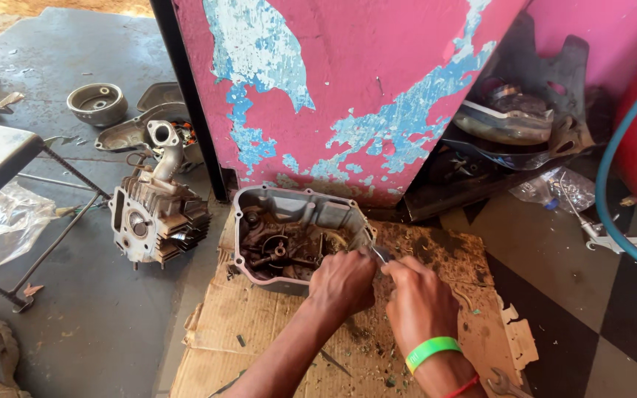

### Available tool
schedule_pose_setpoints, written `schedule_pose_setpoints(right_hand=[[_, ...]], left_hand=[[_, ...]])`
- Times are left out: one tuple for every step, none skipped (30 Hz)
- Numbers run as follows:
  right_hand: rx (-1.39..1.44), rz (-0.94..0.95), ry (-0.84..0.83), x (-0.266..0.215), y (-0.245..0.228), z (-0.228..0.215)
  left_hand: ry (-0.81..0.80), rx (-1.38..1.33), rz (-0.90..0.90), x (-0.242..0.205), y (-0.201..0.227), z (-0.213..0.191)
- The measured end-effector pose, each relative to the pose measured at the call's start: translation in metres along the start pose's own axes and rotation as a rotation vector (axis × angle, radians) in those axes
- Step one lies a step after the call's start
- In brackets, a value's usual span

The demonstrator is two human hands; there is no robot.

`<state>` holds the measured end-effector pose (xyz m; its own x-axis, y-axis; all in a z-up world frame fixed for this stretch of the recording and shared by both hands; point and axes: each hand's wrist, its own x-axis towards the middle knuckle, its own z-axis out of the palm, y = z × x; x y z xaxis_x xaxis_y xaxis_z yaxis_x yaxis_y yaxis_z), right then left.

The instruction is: The person scrapes residue from the mating surface of a motorcycle engine case using a metal tool.

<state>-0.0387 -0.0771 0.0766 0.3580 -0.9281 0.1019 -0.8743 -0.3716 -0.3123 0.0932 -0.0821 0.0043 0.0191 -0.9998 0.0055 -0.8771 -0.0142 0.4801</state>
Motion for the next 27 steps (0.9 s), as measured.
schedule_pose_setpoints(right_hand=[[-0.013, -0.009, 0.013, 0.003, -0.001, 0.001], [-0.025, -0.018, 0.025, 0.005, -0.002, 0.001], [-0.029, -0.03, 0.016, 0.007, 0.0, 0.0], [-0.032, -0.042, 0.006, 0.011, 0.003, -0.002], [-0.032, -0.055, 0.003, 0.015, 0.004, -0.002], [-0.025, -0.069, 0.024, 0.019, 0.006, -0.002], [-0.022, -0.082, 0.031, 0.018, 0.009, -0.001], [-0.018, -0.096, 0.038, 0.017, 0.013, 0.0], [0.001, -0.095, 0.036, 0.016, 0.017, 0.001], [0.02, -0.095, 0.034, 0.014, 0.02, 0.001], [0.045, -0.099, 0.032, 0.014, 0.019, 0.002], [0.031, -0.093, 0.036, 0.013, 0.018, 0.003], [0.014, -0.084, 0.037, 0.009, 0.018, 0.003], [-0.004, -0.076, 0.038, 0.008, 0.017, 0.004], [0.0, -0.076, 0.044, 0.008, 0.016, 0.005], [0.005, -0.076, 0.05, 0.01, 0.015, 0.005], [0.009, -0.081, 0.055, 0.012, 0.014, 0.006], [-0.008, -0.076, 0.044, 0.014, 0.014, 0.005], [-0.024, -0.072, 0.029, 0.016, 0.014, 0.005], [-0.039, -0.068, 0.014, 0.017, 0.014, 0.005], [-0.036, -0.08, 0.023, 0.018, 0.015, 0.005], [-0.032, -0.092, 0.031, 0.02, 0.017, 0.006], [-0.031, -0.102, 0.038, 0.021, 0.02, 0.007], [-0.026, -0.12, 0.063, 0.021, 0.022, 0.008], [-0.018, -0.14, 0.087, 0.021, 0.022, 0.011], [-0.01, -0.161, 0.11, 0.02, 0.023, 0.013], [-0.012, -0.161, 0.106, 0.02, 0.023, 0.014]], left_hand=[[0.002, 0.006, 0.003, 0.002, 0.0, 0.0], [0.004, 0.011, 0.006, 0.005, -0.001, 0.001], [0.005, 0.017, 0.015, 0.006, 0.0, 0.003], [0.005, 0.022, 0.023, 0.006, 0.001, 0.004], [0.01, 0.033, 0.034, 0.009, -0.001, 0.003], [0.04, 0.034, 0.043, 0.012, -0.002, 0.002], [0.062, 0.025, 0.044, 0.009, -0.001, 0.004], [0.084, 0.017, 0.044, 0.007, 0.0, 0.007], [-0.001, 0.023, -0.012, 0.008, 0.002, 0.008], [-0.087, 0.029, -0.067, 0.009, 0.006, 0.009], [-0.172, 0.041, -0.128, 0.01, 0.006, 0.006], [-0.131, 0.04, -0.11, 0.009, 0.006, 0.005], [-0.093, 0.036, -0.09, 0.008, 0.007, 0.005], [-0.056, 0.031, -0.069, 0.007, 0.007, 0.006], [-0.049, 0.032, -0.06, 0.009, 0.007, 0.006], [-0.042, 0.032, -0.051, 0.011, 0.006, 0.006], [-0.032, 0.031, -0.046, 0.013, 0.004, 0.006], [-0.018, 0.03, -0.043, 0.014, 0.005, 0.007], [-0.006, 0.03, -0.044, 0.013, 0.005, 0.008], [0.006, 0.03, -0.045, 0.012, 0.005, 0.009], [0.009, 0.035, -0.043, 0.014, 0.005, 0.01], [0.013, 0.04, -0.042, 0.015, 0.004, 0.01], [0.014, 0.043, -0.039, 0.015, 0.005, 0.011], [0.013, 0.048, -0.036, 0.015, 0.006, 0.012], [0.011, 0.056, -0.037, 0.014, 0.006, 0.011], [0.01, 0.064, -0.037, 0.012, 0.007, 0.01], [0.004, 0.037, -0.062, 0.011, 0.008, 0.009]])
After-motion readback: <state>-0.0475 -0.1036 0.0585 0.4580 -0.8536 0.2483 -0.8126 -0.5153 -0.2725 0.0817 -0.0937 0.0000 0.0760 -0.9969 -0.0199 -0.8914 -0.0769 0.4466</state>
